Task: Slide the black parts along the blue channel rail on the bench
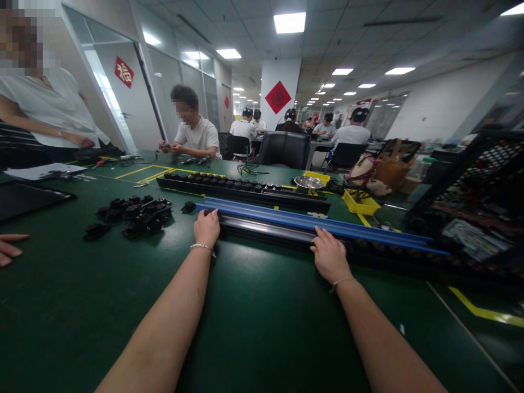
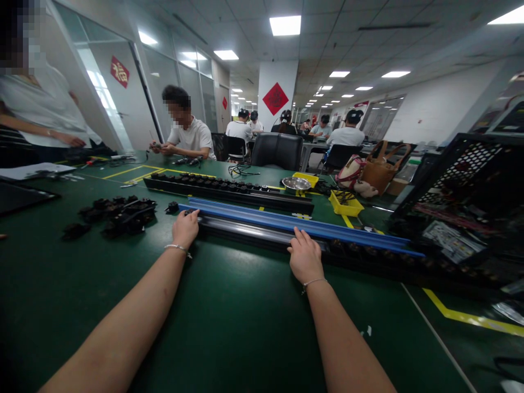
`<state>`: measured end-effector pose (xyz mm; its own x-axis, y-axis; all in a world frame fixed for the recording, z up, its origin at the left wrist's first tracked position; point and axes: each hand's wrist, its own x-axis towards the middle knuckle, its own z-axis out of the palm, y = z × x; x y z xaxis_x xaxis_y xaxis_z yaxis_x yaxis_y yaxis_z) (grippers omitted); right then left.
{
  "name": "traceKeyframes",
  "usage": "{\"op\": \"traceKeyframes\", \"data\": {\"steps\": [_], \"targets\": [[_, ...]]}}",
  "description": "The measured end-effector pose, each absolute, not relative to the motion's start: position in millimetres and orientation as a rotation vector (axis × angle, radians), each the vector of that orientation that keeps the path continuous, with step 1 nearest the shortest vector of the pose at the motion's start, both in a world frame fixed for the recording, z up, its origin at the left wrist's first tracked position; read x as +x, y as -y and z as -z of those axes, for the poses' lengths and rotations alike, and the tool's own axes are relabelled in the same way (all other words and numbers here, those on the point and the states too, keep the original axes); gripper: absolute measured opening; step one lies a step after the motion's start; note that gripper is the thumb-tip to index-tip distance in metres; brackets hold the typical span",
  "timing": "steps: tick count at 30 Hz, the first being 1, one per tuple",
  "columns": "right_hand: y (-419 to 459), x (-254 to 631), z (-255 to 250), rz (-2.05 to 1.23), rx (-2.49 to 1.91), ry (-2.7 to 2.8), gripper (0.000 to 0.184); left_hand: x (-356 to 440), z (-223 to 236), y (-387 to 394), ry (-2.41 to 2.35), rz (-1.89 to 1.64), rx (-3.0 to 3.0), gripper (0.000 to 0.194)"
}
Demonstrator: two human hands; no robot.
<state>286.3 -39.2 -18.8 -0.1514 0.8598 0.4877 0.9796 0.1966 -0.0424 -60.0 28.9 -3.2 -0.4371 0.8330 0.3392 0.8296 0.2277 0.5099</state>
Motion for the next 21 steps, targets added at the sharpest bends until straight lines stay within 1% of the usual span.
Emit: {"op": "traceKeyframes", "data": {"steps": [21], "targets": [[40.1, 284.7, 16.9, 0.392, -1.742, 2.077, 0.018, -75.5, 17.0, -48.4, -2.275, -1.334, 1.5, 0.046]]}}
